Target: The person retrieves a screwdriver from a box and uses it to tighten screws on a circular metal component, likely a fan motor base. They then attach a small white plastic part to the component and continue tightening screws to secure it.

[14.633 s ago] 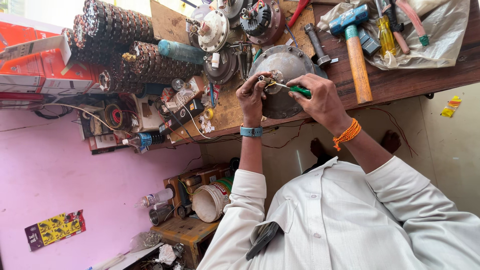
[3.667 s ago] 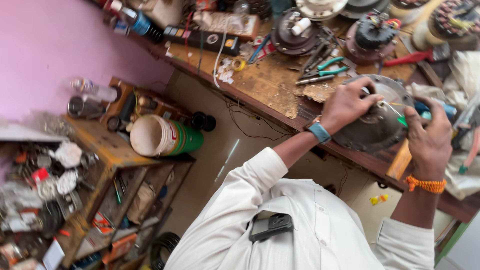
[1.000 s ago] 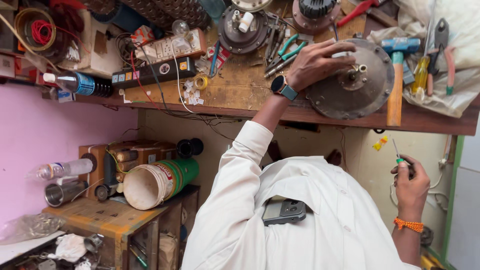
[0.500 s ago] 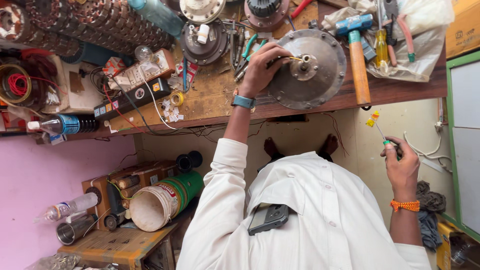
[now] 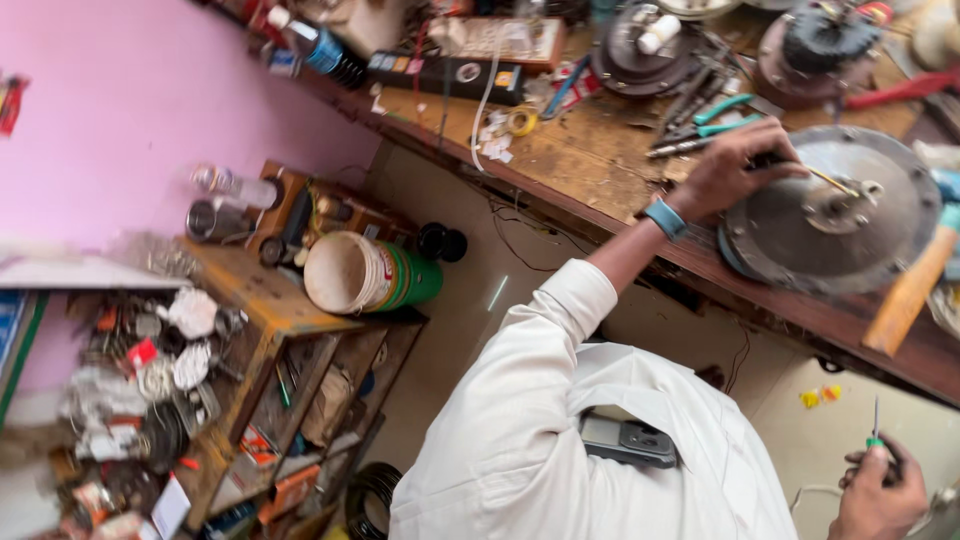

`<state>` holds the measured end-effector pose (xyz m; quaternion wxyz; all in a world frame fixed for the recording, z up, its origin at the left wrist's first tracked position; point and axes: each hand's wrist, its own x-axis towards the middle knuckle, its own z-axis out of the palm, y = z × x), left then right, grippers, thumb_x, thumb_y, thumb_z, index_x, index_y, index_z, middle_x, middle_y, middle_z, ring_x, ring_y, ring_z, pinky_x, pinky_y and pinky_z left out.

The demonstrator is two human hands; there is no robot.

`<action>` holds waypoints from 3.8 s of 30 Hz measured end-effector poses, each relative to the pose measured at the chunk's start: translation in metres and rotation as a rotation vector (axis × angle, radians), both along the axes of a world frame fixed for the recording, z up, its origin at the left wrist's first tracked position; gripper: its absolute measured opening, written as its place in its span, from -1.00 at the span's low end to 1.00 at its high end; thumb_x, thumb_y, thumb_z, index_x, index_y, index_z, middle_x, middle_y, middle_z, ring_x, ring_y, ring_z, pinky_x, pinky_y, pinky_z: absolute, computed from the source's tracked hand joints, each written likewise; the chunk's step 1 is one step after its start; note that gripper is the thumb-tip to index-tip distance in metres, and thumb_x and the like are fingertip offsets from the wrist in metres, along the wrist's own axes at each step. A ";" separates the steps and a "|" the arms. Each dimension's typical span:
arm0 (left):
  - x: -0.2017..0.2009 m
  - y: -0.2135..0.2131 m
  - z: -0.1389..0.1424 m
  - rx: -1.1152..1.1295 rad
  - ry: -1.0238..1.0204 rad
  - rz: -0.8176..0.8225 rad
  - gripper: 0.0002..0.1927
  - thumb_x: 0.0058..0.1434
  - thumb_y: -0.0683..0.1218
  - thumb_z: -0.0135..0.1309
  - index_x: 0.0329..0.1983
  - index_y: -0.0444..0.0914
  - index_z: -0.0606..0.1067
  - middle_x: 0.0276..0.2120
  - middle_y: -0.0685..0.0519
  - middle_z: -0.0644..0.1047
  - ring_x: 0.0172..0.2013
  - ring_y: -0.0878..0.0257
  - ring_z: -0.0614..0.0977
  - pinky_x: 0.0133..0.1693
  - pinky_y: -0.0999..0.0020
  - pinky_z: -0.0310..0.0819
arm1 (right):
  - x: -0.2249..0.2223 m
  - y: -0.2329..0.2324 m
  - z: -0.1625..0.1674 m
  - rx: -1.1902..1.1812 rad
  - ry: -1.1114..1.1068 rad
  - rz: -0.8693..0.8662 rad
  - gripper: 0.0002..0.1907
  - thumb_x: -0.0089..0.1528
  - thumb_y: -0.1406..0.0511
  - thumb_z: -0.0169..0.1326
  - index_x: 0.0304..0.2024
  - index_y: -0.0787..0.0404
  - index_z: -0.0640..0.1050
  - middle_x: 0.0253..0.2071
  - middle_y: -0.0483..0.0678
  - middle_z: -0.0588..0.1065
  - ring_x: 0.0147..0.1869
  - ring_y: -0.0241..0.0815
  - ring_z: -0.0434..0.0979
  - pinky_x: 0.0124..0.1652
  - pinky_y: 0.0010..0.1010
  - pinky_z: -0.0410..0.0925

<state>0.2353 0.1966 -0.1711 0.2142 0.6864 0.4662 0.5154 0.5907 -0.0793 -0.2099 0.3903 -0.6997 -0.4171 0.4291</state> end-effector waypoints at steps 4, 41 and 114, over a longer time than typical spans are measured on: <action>-0.026 -0.020 -0.012 0.006 -0.601 0.261 -0.89 0.37 -0.02 0.09 -0.18 -0.13 0.50 -0.21 0.13 0.59 -0.16 0.29 0.67 -0.06 0.33 0.69 | -0.001 0.014 -0.001 -0.020 -0.024 0.018 -0.86 0.53 0.44 -0.03 0.11 0.36 0.48 -0.34 0.00 0.50 -0.41 -0.36 0.38 -0.43 -0.54 0.24; -0.288 -0.039 -0.034 -0.402 -1.452 0.005 -0.77 0.42 0.02 0.07 -0.12 -0.25 0.51 -0.34 0.01 0.60 -0.39 0.22 0.64 -0.40 0.35 0.55 | -0.109 -0.046 0.011 0.101 -0.079 -0.142 -0.81 0.56 0.35 -0.12 -0.01 0.40 0.43 -0.32 -0.07 0.43 -0.36 -0.41 0.34 -0.32 -0.63 0.21; -0.266 -0.107 -0.119 -0.665 -0.074 0.787 -0.82 0.36 0.02 0.01 -0.13 -0.02 0.61 -0.35 0.09 0.68 -0.43 0.23 0.70 -0.43 0.33 0.55 | -0.146 -0.040 0.008 -0.034 -0.264 0.109 -0.85 0.60 0.44 -0.01 -0.02 0.49 0.49 -0.35 -0.03 0.48 -0.35 -0.38 0.43 -0.33 -0.60 0.28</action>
